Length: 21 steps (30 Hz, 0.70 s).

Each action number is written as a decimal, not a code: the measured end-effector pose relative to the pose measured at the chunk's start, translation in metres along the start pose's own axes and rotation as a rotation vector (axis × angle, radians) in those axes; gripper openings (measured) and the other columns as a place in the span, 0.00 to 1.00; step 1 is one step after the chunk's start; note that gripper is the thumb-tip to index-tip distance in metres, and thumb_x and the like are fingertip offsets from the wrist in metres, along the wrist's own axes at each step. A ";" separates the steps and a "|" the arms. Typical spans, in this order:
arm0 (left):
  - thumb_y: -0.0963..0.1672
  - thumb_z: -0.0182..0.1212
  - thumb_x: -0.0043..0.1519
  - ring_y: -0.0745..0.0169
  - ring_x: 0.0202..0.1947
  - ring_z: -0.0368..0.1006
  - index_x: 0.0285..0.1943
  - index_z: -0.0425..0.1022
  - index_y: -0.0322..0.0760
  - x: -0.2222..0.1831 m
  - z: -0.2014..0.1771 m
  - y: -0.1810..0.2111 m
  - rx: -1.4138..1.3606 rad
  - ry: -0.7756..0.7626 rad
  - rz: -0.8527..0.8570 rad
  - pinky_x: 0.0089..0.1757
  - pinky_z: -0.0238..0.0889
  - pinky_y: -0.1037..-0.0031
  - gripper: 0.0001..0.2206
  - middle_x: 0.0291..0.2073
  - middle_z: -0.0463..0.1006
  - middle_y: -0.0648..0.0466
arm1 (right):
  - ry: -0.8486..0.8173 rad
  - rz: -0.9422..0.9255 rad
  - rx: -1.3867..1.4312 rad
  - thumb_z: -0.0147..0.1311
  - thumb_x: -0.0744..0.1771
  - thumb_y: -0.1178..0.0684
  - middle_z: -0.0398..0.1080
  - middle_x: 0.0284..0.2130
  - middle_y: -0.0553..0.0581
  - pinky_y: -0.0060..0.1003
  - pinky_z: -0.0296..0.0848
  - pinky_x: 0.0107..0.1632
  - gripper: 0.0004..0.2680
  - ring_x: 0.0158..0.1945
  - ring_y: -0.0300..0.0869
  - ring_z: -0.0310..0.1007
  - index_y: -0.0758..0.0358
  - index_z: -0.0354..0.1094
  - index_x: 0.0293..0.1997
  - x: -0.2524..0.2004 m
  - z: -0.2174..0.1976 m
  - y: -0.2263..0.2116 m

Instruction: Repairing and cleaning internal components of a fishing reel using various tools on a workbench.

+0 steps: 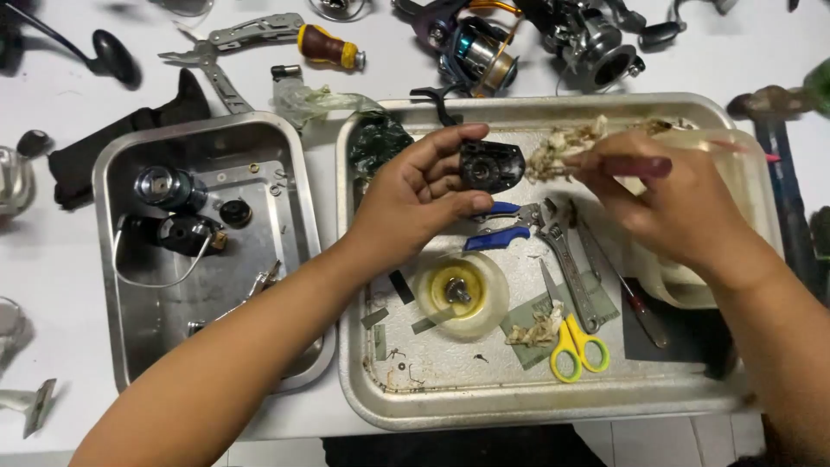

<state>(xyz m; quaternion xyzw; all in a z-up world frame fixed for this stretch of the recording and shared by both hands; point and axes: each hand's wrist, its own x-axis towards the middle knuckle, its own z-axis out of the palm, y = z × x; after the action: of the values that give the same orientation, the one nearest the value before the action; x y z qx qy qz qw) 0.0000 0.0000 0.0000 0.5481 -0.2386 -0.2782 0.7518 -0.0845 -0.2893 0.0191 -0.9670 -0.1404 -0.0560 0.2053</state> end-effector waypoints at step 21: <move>0.51 0.75 0.51 0.69 0.47 0.82 0.60 0.75 0.54 -0.006 0.005 0.014 0.505 -0.061 -0.019 0.51 0.78 0.80 0.26 0.58 0.81 0.55 | 0.570 0.026 0.590 0.52 0.69 0.74 0.61 0.37 0.77 0.53 0.87 0.50 0.16 0.43 0.66 0.81 0.71 0.44 0.52 -0.022 0.011 -0.088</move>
<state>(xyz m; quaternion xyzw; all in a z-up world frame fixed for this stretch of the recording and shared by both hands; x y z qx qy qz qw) -0.0057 0.0039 0.0142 0.7121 -0.3177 -0.2334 0.5809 -0.1307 -0.2135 0.0392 -0.8141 -0.0757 -0.2761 0.5054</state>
